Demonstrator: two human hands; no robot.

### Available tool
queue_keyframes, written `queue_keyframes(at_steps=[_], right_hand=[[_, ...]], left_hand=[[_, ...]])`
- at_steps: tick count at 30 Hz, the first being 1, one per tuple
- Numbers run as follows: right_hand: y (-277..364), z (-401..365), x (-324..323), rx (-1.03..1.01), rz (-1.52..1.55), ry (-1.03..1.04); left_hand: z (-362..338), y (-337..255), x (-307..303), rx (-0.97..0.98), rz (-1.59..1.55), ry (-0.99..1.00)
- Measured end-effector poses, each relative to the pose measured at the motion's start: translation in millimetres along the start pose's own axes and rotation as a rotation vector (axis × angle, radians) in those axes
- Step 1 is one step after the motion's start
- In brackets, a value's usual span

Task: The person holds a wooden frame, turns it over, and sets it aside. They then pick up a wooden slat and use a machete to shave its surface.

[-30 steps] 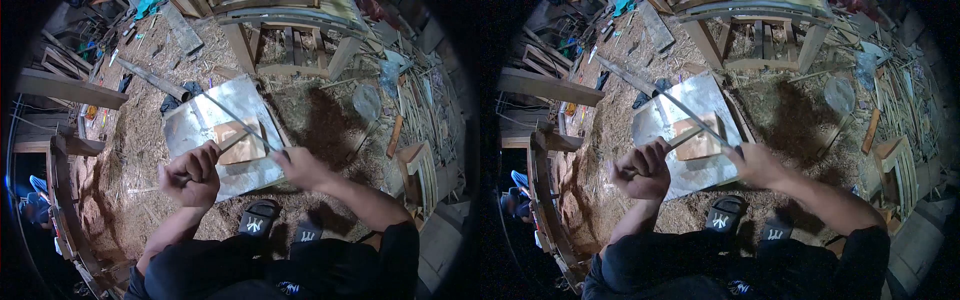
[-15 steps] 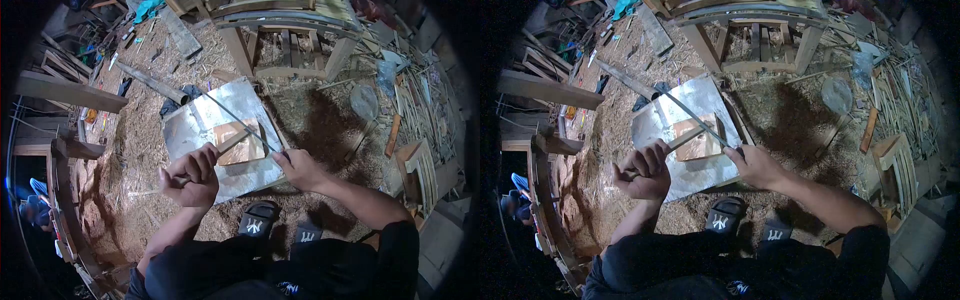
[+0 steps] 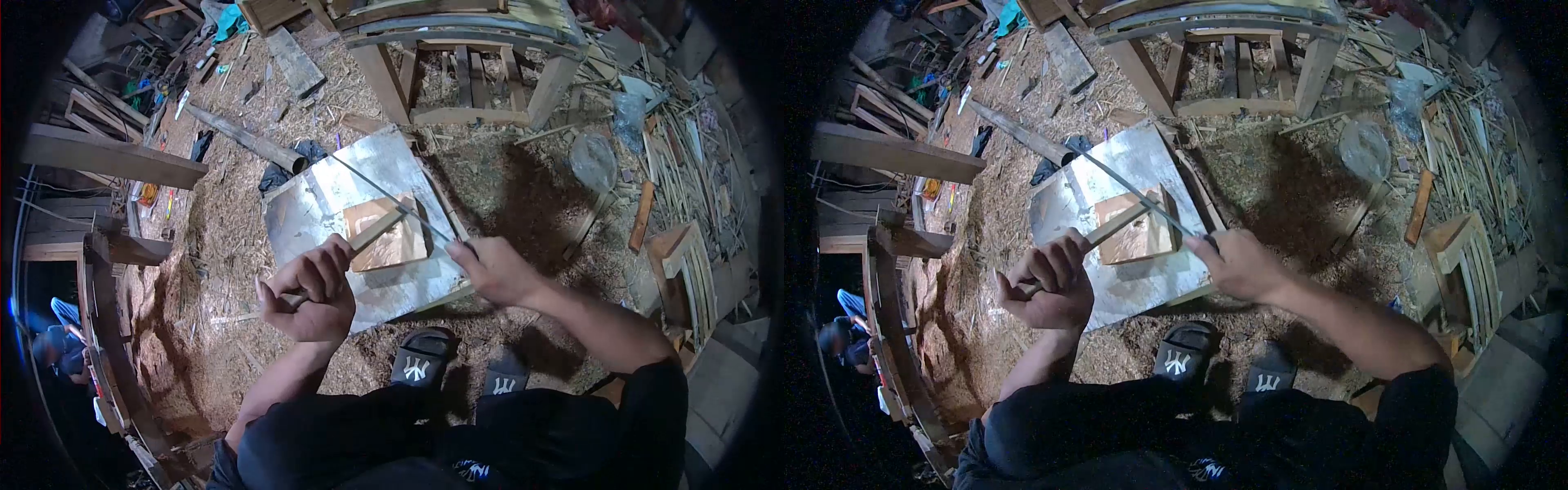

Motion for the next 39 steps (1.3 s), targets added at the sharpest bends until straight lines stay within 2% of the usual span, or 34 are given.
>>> queue_keyframes(at_steps=[2,4,5,7,8,10,12,15,17,18,20,21,22,24,25,26,28,29,30,32,33,36,38,39], right_hand=[[20,-8,-9,-0.01,-0.015,-0.034],[36,-15,-12,-0.22,0.133,-0.128],[32,-15,-11,-0.215,0.135,-0.115],[26,-17,-12,-0.426,0.098,-0.132],[19,-12,-7,-0.426,0.1,-0.133],[-3,3,5,0.016,-0.055,0.027],[-1,2,2,-0.052,-0.061,-0.058],[17,-6,-9,0.024,-0.06,0.009],[37,-15,-11,-0.24,0.138,-0.145],[33,-15,-10,-0.235,0.139,-0.133],[25,-17,-8,-0.479,0.033,-0.185],[5,-5,8,-0.205,0.034,-0.186],[0,-3,8,-0.209,0.029,-0.192],[-2,-3,6,-0.032,-0.076,-0.112],[0,-5,0,0.117,-0.017,0.007],[3,-11,1,0.124,-0.004,0.013],[18,-16,-11,-0.115,0.025,-0.109],[27,-22,-12,-0.178,0.2,-0.093],[15,-19,-6,-0.171,0.202,-0.083],[-14,-9,4,-0.368,0.083,-0.168],[1,-12,2,-0.026,-0.003,-0.061],[-14,-6,8,0.048,-0.091,-0.064],[-23,-5,-1,-0.016,-0.027,-0.038],[-25,-7,-8,0.14,0.43,0.149]], left_hand=[[0,1,-2,0.026,0.043,-0.009],[1,1,-3,0.029,0.033,-0.002],[0,1,-2,0.029,0.024,0.006],[2,1,-1,0.026,0.023,-0.005],[4,0,0,0.026,0.017,-0.003],[3,0,-1,0.015,0.017,-0.01],[3,0,-1,-0.005,0.02,-0.011],[5,0,-1,0.017,0.034,-0.008],[1,-1,-1,0.013,0.042,-0.008],[0,-1,-1,0.009,0.044,-0.02],[2,-1,0,0.008,0.041,-0.03],[1,-1,-1,0.002,0.037,-0.025],[3,-1,-1,0.008,0.035,-0.019],[1,-1,0,-0.001,0.021,-0.011],[1,-2,0,0.009,0.023,-0.02],[-3,-3,1,-0.007,0.025,-0.023],[0,-2,-2,0.007,0.026,-0.014],[1,-2,-3,0.004,0.025,-0.023],[0,-2,-3,0.006,0.026,-0.023],[0,-2,-2,0.013,0.027,-0.017],[0,-2,-2,0.009,0.018,-0.025],[2,-3,-4,0.018,0.016,-0.014],[-3,-4,-4,0.007,0.022,-0.001],[-2,-4,-5,0.016,0.031,0.003]])
Point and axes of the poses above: each hand's wrist, its own z-axis towards the middle knuckle, its own x-axis out of the palm, y = z × x, the point moved 2 cm from there along z, towards the middle knuckle, and after that the axes turned 10 degrees about y, right-handed, at the moved point
